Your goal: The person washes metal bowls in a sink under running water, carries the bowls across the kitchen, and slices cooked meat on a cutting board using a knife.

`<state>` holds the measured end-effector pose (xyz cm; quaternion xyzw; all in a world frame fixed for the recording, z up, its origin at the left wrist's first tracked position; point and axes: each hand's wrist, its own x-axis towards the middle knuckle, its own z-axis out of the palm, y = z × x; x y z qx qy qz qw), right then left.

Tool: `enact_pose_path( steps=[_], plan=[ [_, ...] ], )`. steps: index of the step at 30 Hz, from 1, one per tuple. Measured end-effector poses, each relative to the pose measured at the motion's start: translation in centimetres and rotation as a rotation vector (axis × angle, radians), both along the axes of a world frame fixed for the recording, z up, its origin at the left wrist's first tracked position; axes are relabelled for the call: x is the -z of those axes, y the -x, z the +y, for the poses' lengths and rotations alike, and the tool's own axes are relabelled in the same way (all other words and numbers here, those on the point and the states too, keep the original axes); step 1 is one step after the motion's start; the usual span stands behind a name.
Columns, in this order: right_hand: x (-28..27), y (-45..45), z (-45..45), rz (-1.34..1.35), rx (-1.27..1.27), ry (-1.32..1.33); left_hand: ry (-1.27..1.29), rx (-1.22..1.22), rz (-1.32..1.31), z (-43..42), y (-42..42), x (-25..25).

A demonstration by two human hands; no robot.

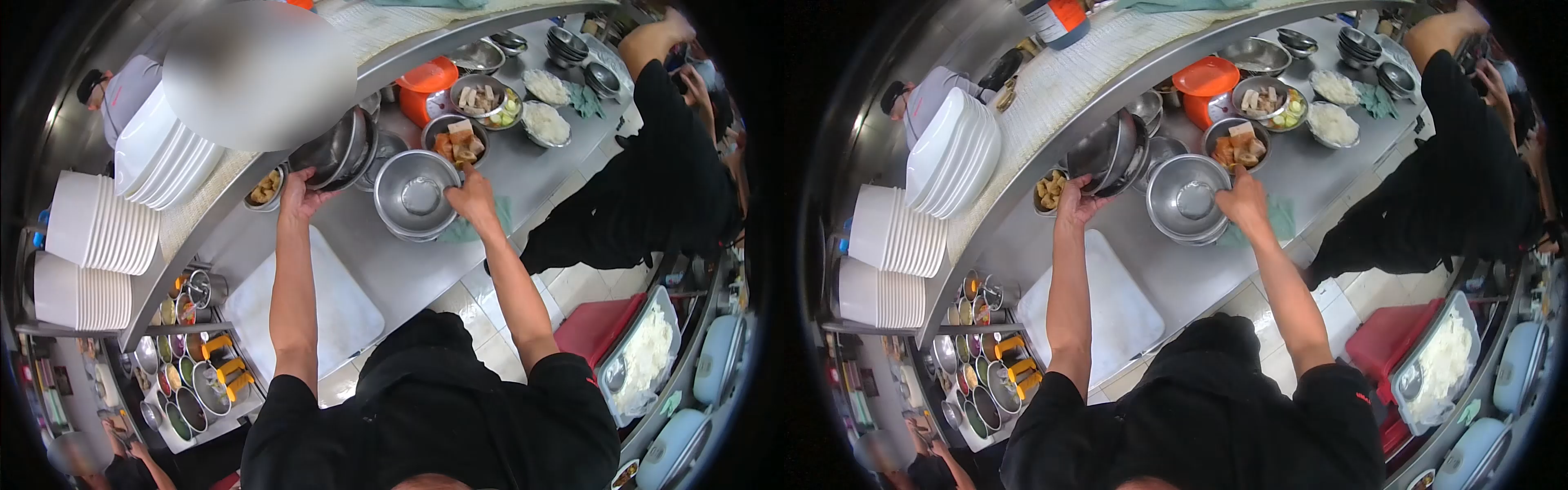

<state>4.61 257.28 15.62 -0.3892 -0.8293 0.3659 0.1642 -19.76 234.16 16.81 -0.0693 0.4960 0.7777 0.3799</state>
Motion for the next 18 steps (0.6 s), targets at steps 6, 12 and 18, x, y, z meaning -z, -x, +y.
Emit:
enact_pose_path(
  steps=[6, 12, 18],
  plan=[
    [-0.2, 0.1, 2.0, -0.065, -0.181, 0.206, 0.088, -0.008, 0.052, 2.6, 1.5, 2.6],
    [-0.2, 0.5, 2.3, -0.155, -0.174, 0.272, 0.039, 0.064, -0.041, 4.7, 1.6, 5.5],
    [3.9, 0.8, 2.9, 0.073, -0.172, 0.131, 0.272, -0.102, 0.062, 0.2, 0.0, 4.1]
  ],
)
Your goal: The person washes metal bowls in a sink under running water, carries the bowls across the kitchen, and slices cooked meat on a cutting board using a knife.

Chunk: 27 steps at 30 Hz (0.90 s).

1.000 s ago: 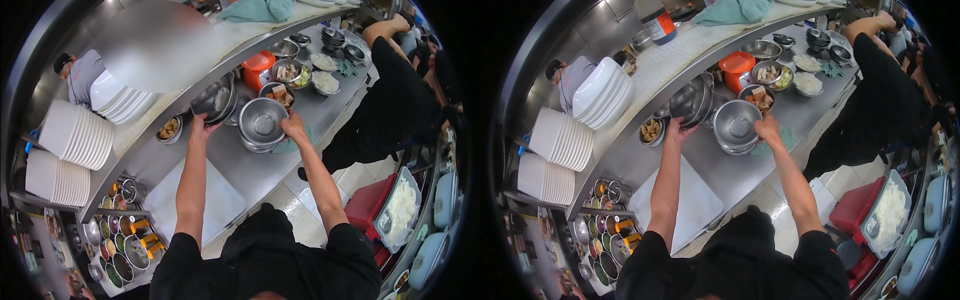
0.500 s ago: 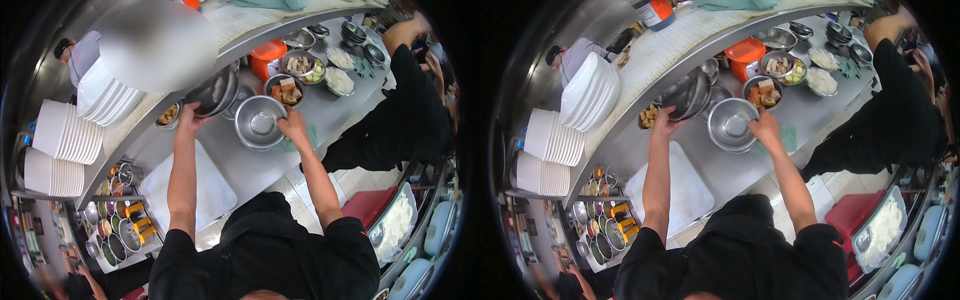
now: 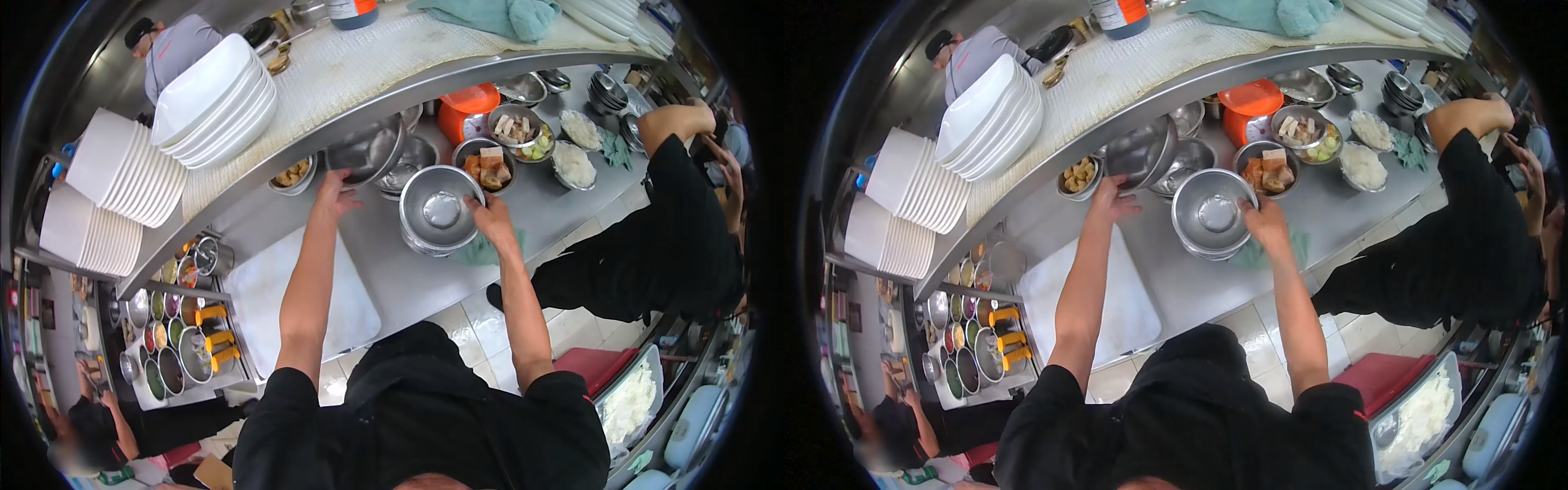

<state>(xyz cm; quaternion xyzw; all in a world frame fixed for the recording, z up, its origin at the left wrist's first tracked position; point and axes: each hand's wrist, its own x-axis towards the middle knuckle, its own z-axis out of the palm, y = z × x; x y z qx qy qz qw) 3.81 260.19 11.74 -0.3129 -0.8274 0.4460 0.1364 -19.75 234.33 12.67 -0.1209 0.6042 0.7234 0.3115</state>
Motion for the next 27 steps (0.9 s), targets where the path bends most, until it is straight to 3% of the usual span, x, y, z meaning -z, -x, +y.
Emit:
enact_pose_path(
  steps=[4, 5, 7, 10, 13, 17, 20, 23, 25, 27],
  plan=[
    [-1.6, -1.0, -1.3, 0.17, -0.008, 0.165, -0.024, -0.185, 0.14, -8.9, -3.6, -1.1],
    [-2.1, -1.1, -1.6, 0.139, 0.009, 0.175, 0.038, -0.243, 0.164, -11.4, -4.5, -1.1],
    [-2.9, -1.5, -2.2, 0.072, 0.049, 0.194, 0.172, -0.127, 0.149, -17.0, -5.3, 1.0],
    [-1.1, -1.3, -1.9, -0.09, 0.002, -0.128, 0.322, -0.28, 0.1, -18.9, -9.4, 2.0],
    [-2.4, -1.6, -2.3, -0.176, -0.053, -0.002, 0.328, -0.271, 0.061, -19.9, -12.9, 3.6],
    [-1.5, -2.6, -2.1, 0.057, 0.06, -0.249, 0.262, -0.371, -0.034, -23.3, -18.3, 7.3],
    [-2.6, -3.6, -3.6, 0.341, 0.214, -0.489, 0.299, -0.505, -0.112, -26.7, -23.7, 6.8],
    [-5.1, -3.8, -10.8, 0.609, 0.106, -0.49, 0.198, -0.586, -0.122, -32.6, -30.2, 4.8],
    [-4.0, -3.9, -16.2, 0.624, -0.101, -0.075, 0.259, -0.701, -0.099, -35.7, -34.3, 2.9],
    [-2.5, -3.4, -22.5, 0.642, -0.406, -0.032, 0.339, -0.757, -0.087, -40.2, -39.3, 2.4]
  ],
)
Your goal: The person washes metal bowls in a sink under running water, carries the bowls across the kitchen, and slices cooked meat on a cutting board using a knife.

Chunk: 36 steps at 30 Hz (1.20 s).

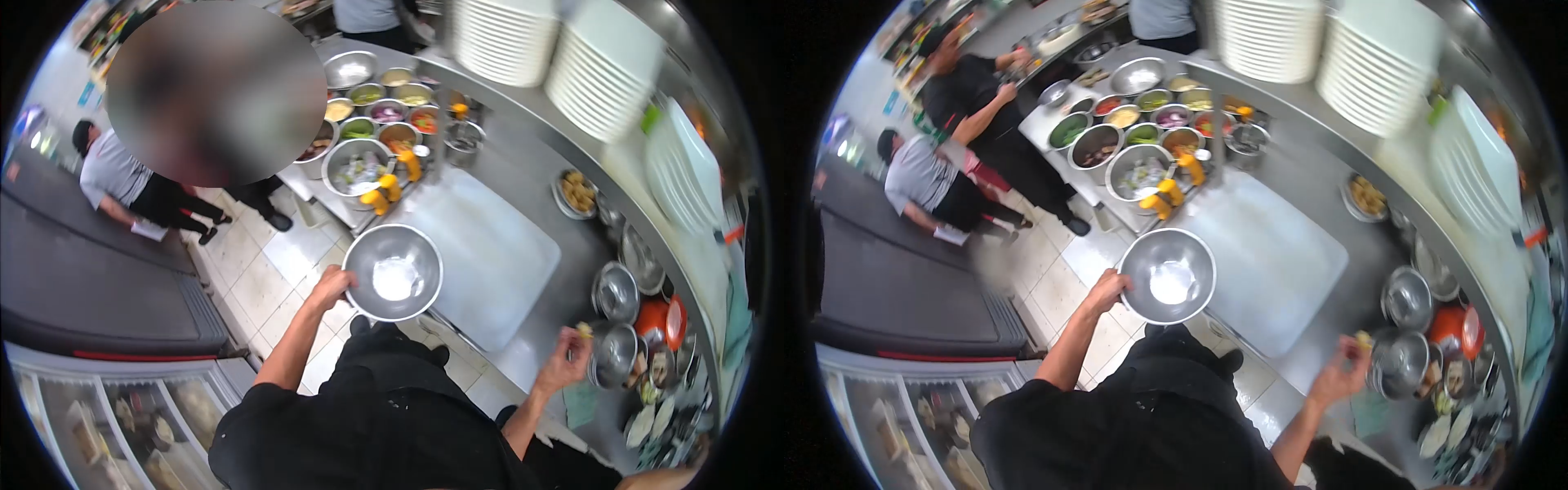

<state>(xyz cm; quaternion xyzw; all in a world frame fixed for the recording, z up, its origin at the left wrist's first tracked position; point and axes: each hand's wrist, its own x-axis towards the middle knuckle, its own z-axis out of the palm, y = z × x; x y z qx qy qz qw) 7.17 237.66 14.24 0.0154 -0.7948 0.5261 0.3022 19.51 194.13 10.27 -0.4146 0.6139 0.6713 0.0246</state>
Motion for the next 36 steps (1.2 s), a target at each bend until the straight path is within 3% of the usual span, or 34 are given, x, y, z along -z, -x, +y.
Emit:
enact_pose_path(
  steps=[2, 5, 10, 15, 18, 19, 23, 26, 31, 34, 36],
  plan=[
    [0.6, 0.0, -7.9, 0.048, -0.17, -0.154, 0.082, -0.084, -0.04, -4.9, -5.5, 0.5],
    [0.1, -2.2, -19.7, -0.11, -0.506, -0.075, 0.09, -0.302, -0.029, -10.1, -13.3, -1.9],
    [2.7, -5.0, -34.2, -0.295, -0.877, -0.07, 0.128, -0.626, -0.021, -19.6, -22.8, -0.4],
    [7.7, -6.8, -40.5, -0.517, -0.892, -0.328, 0.215, -0.771, -0.073, -29.2, -26.0, 0.3],
    [10.9, -7.4, -42.8, -0.433, -0.889, -0.439, 0.197, -0.801, -0.072, -36.4, -26.5, 0.8],
    [12.2, -7.6, -43.4, -0.519, -0.852, -0.482, 0.196, -0.786, -0.063, -38.6, -26.5, 0.5],
    [16.5, -7.9, -47.9, -0.594, -0.705, -0.46, 0.252, -0.767, -0.107, -48.3, -26.7, 0.4],
    [19.7, -7.4, -53.8, -0.616, -0.737, -0.462, 0.251, -0.739, -0.171, -53.6, -28.3, -0.3],
    [21.9, -6.7, -69.1, -0.711, -0.949, -0.566, 0.28, -1.046, -0.229, -56.9, -33.6, -0.2],
    [22.5, -5.3, -78.0, -0.63, -1.124, -0.65, 0.251, -1.222, -0.216, -58.1, -37.3, 1.4],
    [24.7, -3.7, -82.3, -0.676, -1.096, -0.82, 0.22, -1.289, -0.182, -59.5, -38.7, 1.0]
  ],
)
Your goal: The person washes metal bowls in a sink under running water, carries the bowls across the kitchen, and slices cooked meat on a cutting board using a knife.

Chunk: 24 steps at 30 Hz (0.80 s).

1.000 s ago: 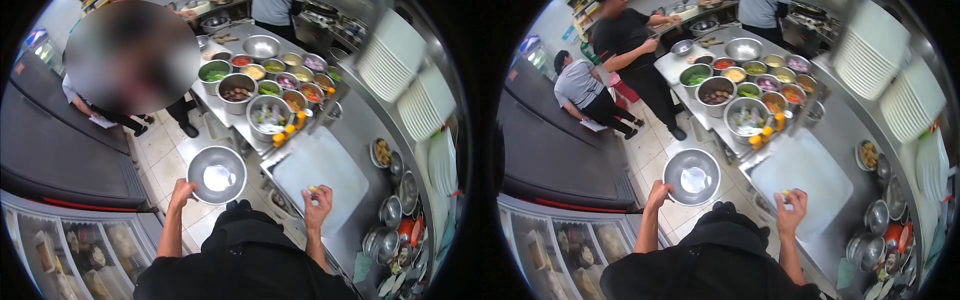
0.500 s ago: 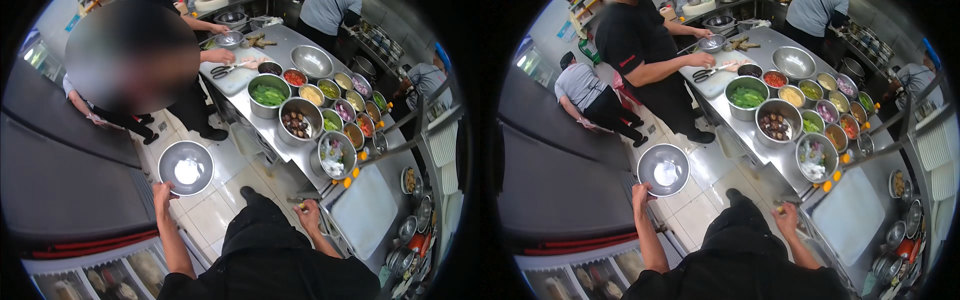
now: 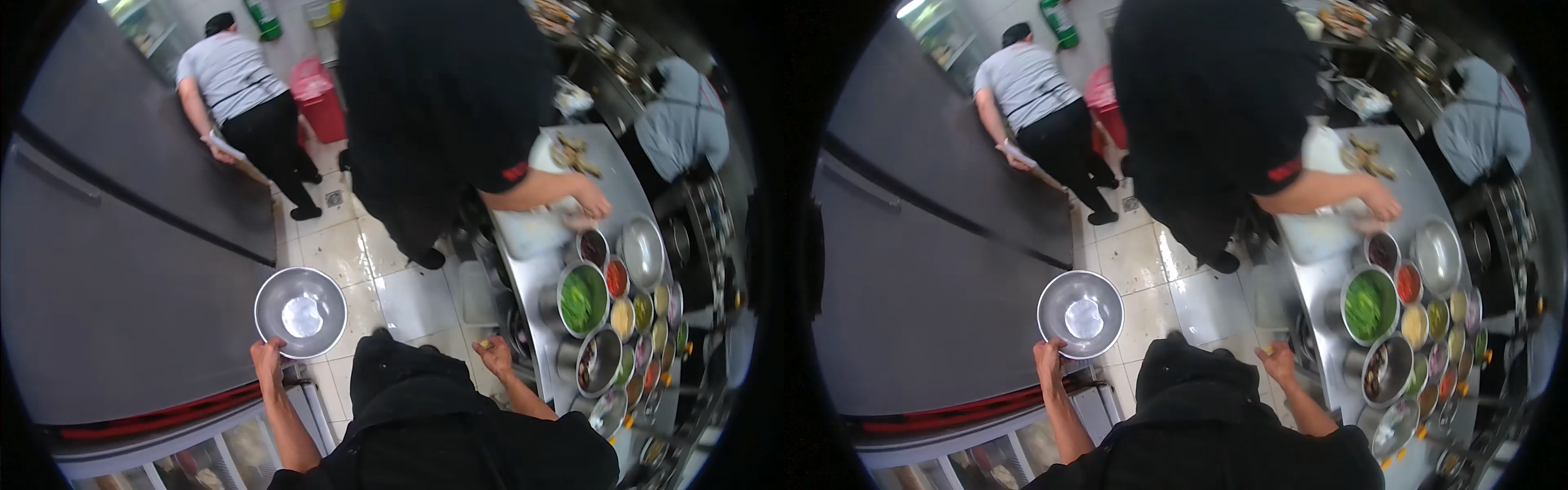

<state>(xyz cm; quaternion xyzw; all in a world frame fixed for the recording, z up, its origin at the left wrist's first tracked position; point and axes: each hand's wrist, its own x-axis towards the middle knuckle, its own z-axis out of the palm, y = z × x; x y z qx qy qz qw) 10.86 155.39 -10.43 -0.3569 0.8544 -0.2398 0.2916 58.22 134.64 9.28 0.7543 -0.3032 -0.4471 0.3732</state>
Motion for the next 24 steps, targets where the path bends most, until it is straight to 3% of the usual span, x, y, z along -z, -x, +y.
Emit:
enact_pose_path(
  steps=[3, 7, 9, 17, 24],
  plan=[
    [6.5, 3.4, -1.3, 0.208, -0.082, -0.099, 0.028, 0.045, -0.034, -5.2, -0.9, -1.0],
    [6.7, 2.3, 2.0, -0.097, 0.046, -0.553, 0.044, 0.167, -0.043, -16.8, -0.2, 0.2],
    [6.2, -0.4, 1.9, -0.208, 0.117, -0.623, 0.112, 0.198, 0.033, -23.2, 0.6, 1.5],
    [7.1, -7.7, -9.3, -0.458, 0.318, -0.565, 0.19, 0.378, 0.206, -45.8, 8.9, -0.6],
    [9.1, -8.6, -18.0, -0.514, 0.342, -0.474, 0.127, 0.335, 0.368, -56.5, 11.2, -0.7]
  ],
)
